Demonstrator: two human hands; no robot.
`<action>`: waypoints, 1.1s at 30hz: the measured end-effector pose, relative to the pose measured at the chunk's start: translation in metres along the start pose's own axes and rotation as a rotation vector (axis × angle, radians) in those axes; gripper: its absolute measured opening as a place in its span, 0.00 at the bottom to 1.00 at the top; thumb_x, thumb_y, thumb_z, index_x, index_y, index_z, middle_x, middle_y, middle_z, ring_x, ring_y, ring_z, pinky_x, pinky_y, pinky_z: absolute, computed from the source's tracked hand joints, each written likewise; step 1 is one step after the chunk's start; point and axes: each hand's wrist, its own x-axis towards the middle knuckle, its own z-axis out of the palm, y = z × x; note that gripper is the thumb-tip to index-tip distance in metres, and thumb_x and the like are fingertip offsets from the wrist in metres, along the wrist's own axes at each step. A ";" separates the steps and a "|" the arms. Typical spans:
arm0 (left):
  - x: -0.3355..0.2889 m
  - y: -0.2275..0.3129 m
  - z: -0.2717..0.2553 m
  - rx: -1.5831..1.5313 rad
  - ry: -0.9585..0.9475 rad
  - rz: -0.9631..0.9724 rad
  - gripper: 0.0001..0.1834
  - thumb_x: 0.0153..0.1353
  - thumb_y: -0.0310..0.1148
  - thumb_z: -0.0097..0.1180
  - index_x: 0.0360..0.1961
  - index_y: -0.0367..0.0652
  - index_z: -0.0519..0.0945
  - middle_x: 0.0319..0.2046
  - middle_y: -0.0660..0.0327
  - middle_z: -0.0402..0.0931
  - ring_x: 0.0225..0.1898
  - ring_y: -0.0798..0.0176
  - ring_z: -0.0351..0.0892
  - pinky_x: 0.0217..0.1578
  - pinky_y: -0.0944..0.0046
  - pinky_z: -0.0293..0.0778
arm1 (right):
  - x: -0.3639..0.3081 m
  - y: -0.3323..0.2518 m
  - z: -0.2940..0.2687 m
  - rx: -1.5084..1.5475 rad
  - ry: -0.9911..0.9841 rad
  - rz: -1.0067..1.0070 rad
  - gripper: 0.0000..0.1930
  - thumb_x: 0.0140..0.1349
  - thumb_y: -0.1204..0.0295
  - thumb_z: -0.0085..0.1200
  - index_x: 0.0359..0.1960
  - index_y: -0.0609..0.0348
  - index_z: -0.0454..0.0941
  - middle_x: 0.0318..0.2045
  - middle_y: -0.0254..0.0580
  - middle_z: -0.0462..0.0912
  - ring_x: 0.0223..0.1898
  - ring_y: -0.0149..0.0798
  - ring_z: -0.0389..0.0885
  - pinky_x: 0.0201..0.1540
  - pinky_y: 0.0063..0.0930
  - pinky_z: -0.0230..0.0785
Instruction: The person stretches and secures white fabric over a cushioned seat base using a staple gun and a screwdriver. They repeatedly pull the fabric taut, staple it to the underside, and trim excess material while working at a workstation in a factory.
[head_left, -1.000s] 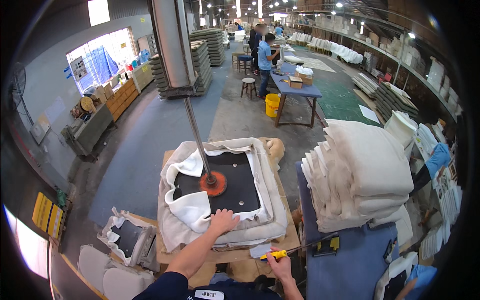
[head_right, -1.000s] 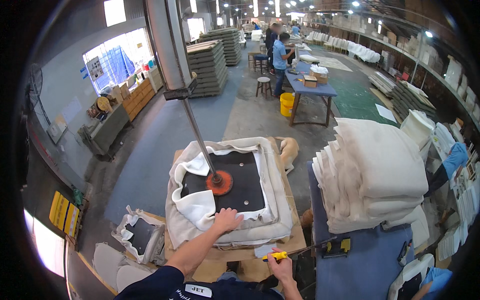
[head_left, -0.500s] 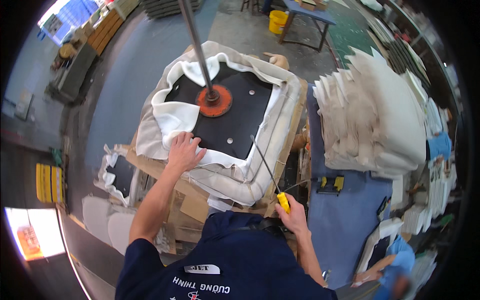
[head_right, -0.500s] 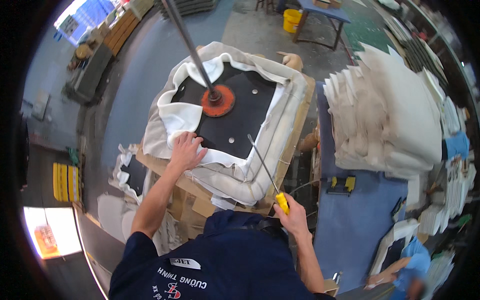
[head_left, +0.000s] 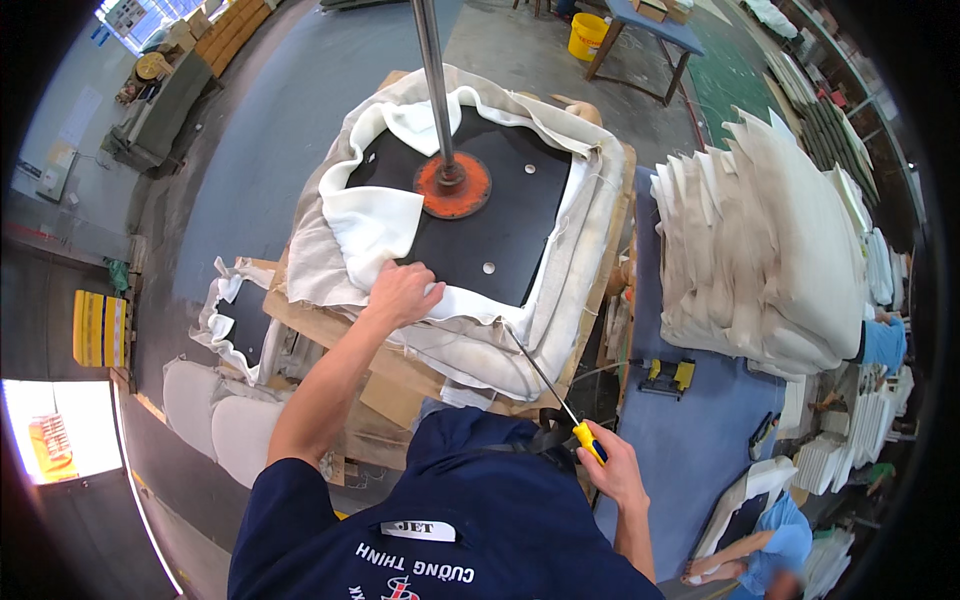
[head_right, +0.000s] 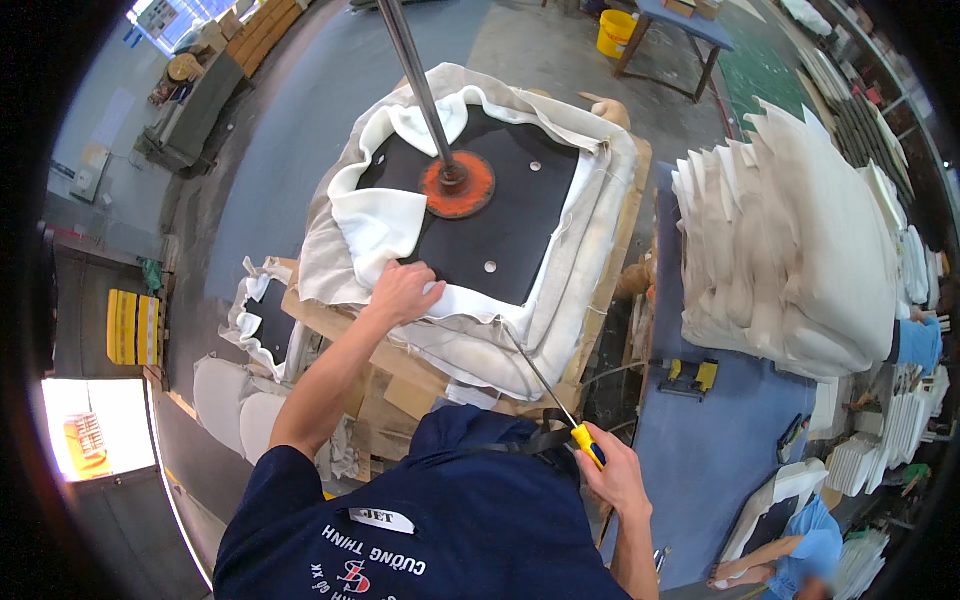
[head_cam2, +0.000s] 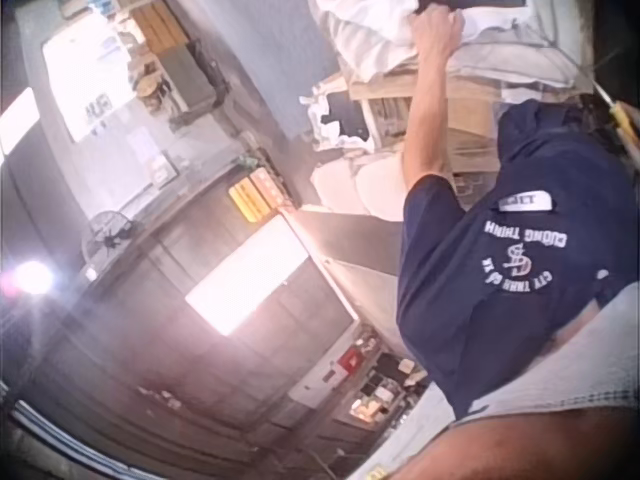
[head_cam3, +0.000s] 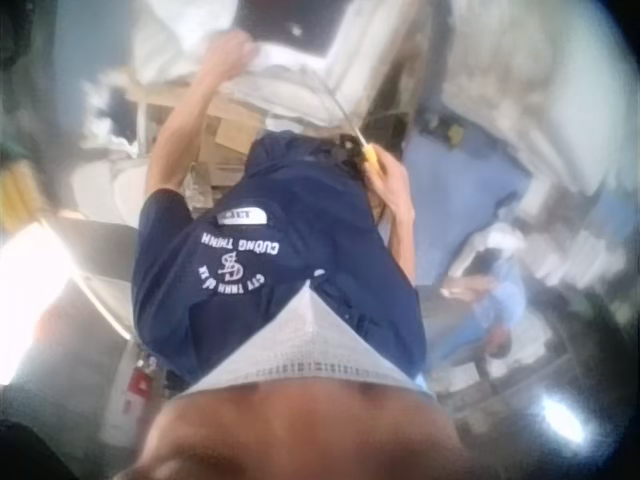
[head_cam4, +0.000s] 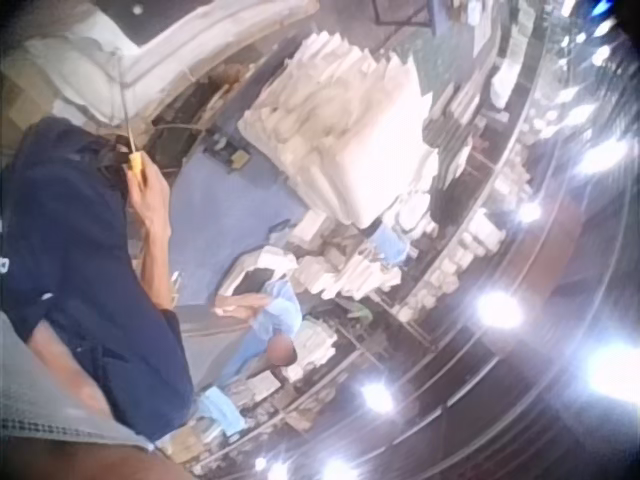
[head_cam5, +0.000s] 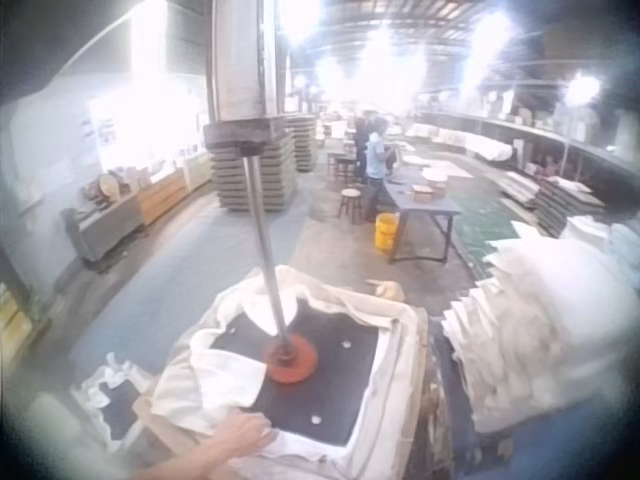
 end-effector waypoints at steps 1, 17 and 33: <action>-0.002 0.001 -0.001 -0.024 -0.049 0.004 0.17 0.65 0.47 0.59 0.28 0.47 0.85 0.29 0.61 0.81 0.36 0.55 0.82 0.42 0.50 0.69 | 0.001 -0.005 -0.004 0.003 -0.023 0.001 0.25 0.62 0.68 0.65 0.61 0.60 0.78 0.46 0.53 0.85 0.47 0.57 0.85 0.51 0.43 0.77; 0.018 0.070 0.039 -0.180 0.267 0.125 0.22 0.56 0.49 0.70 0.51 0.59 0.82 0.56 0.62 0.70 0.67 0.54 0.64 0.69 0.21 0.51 | 0.032 -0.061 -0.034 -0.325 -0.048 -0.005 0.26 0.62 0.73 0.64 0.64 0.50 0.79 0.42 0.49 0.79 0.39 0.54 0.83 0.44 0.43 0.77; 0.028 0.078 0.043 -0.183 0.232 0.047 0.24 0.57 0.50 0.70 0.54 0.60 0.81 0.60 0.61 0.67 0.73 0.45 0.56 0.70 0.20 0.47 | 0.061 -0.100 -0.081 -0.694 -0.269 -0.107 0.28 0.63 0.72 0.59 0.66 0.32 0.76 0.40 0.45 0.79 0.27 0.53 0.84 0.28 0.48 0.79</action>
